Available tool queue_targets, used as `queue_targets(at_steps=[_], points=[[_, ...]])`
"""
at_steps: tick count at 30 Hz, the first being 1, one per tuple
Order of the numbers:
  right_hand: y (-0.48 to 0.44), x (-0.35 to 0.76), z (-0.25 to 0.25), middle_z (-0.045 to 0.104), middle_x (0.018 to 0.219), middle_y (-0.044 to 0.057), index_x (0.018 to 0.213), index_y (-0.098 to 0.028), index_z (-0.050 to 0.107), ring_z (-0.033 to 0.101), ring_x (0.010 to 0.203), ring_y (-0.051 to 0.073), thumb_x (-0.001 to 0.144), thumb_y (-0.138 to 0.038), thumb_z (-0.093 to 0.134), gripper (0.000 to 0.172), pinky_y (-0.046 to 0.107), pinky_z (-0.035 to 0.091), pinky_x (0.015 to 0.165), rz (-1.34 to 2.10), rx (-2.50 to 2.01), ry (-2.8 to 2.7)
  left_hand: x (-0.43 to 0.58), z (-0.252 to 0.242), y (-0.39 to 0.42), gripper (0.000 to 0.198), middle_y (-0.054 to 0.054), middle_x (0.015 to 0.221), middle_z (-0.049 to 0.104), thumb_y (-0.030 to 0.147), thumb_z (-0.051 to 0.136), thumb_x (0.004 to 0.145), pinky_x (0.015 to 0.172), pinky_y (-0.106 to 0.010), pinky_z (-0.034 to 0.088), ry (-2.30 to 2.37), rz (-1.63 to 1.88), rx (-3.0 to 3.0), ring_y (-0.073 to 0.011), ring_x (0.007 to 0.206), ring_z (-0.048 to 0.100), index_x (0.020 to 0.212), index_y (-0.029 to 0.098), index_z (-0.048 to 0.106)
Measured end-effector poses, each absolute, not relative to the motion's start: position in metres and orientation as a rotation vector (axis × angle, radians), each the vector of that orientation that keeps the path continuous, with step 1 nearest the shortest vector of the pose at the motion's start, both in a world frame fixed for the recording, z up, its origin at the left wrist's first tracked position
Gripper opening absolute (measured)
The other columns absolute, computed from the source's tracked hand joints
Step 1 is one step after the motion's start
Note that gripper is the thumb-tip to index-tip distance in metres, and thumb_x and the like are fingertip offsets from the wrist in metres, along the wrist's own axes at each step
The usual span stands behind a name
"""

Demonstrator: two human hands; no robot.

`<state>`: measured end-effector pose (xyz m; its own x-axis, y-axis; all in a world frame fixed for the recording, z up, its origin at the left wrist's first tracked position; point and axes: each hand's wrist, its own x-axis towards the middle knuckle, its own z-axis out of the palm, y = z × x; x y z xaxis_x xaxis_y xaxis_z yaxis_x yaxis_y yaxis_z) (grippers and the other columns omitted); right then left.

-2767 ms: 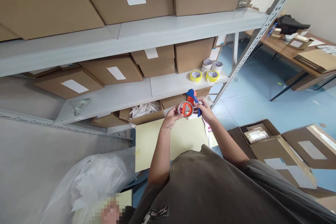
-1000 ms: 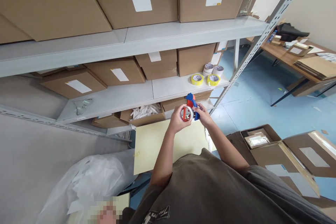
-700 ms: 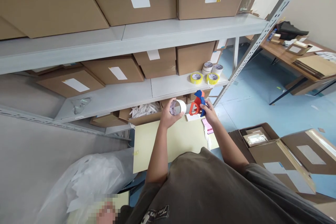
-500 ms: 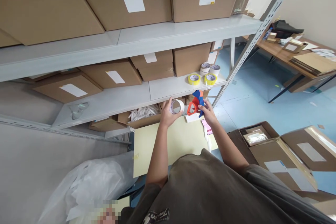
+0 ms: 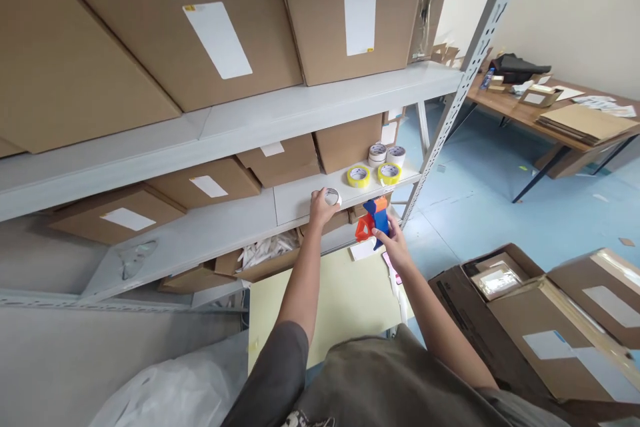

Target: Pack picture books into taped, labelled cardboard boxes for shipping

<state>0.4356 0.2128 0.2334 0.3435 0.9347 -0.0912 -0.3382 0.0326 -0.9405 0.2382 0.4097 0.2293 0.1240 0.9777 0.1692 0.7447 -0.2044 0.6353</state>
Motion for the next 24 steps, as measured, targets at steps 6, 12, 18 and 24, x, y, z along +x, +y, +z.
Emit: queue_targets(at_steps=[6, 12, 18, 24], points=[[0.214, 0.461, 0.225, 0.077, 0.107, 0.002, 0.131, -0.033, 0.064, 0.073, 0.092, 0.026, 0.073, -0.055, 0.091, 0.068, 0.041, 0.064, 0.076, 1.061, -1.157, -0.559, 0.254, 0.218, 0.484, 0.072, -0.017, 0.150, 0.061, 0.028, 0.080, 0.074, 0.121, -0.045, 0.042, 1.822, 0.562, 2.040, -0.0369, 0.143, 0.053, 0.143, 0.022, 0.064], [0.219, 0.492, 0.211, 0.079, 0.111, 0.003, 0.130, -0.034, 0.065, 0.075, 0.099, 0.028, 0.076, -0.056, 0.088, 0.063, 0.043, 0.064, 0.083, 1.030, -1.170, -0.510, 0.269, 0.210, 0.508, 0.073, -0.016, 0.172, 0.043, 0.019, 0.075, 0.076, 0.131, -0.055, 0.028, 1.872, 0.620, 2.118, -0.0421, 0.162, 0.029, 0.149, 0.022, 0.063], [0.227, 0.515, 0.212, 0.079, 0.111, 0.002, 0.130, -0.035, 0.064, 0.075, 0.101, 0.029, 0.075, -0.056, 0.089, 0.064, 0.043, 0.062, 0.085, 1.041, -1.174, -0.490, 0.322, 0.206, 0.509, 0.068, -0.013, 0.166, 0.050, 0.015, 0.068, 0.081, 0.132, -0.049, 0.031, 1.515, 0.605, 2.326, -0.0362, 0.153, 0.043, 0.148, 0.022, 0.067], [0.226, 0.536, 0.210, 0.078, 0.116, 0.004, 0.128, -0.034, 0.064, 0.074, 0.108, 0.032, 0.073, -0.054, 0.092, 0.066, 0.049, 0.061, 0.094, 1.060, -1.167, -0.480, 0.353, 0.200, 0.515, 0.040, -0.008, 0.169, 0.048, 0.017, 0.074, 0.080, 0.133, -0.055, 0.029, 1.476, 0.512, 2.356, -0.0391, 0.160, 0.030, 0.119, 0.025, 0.080]])
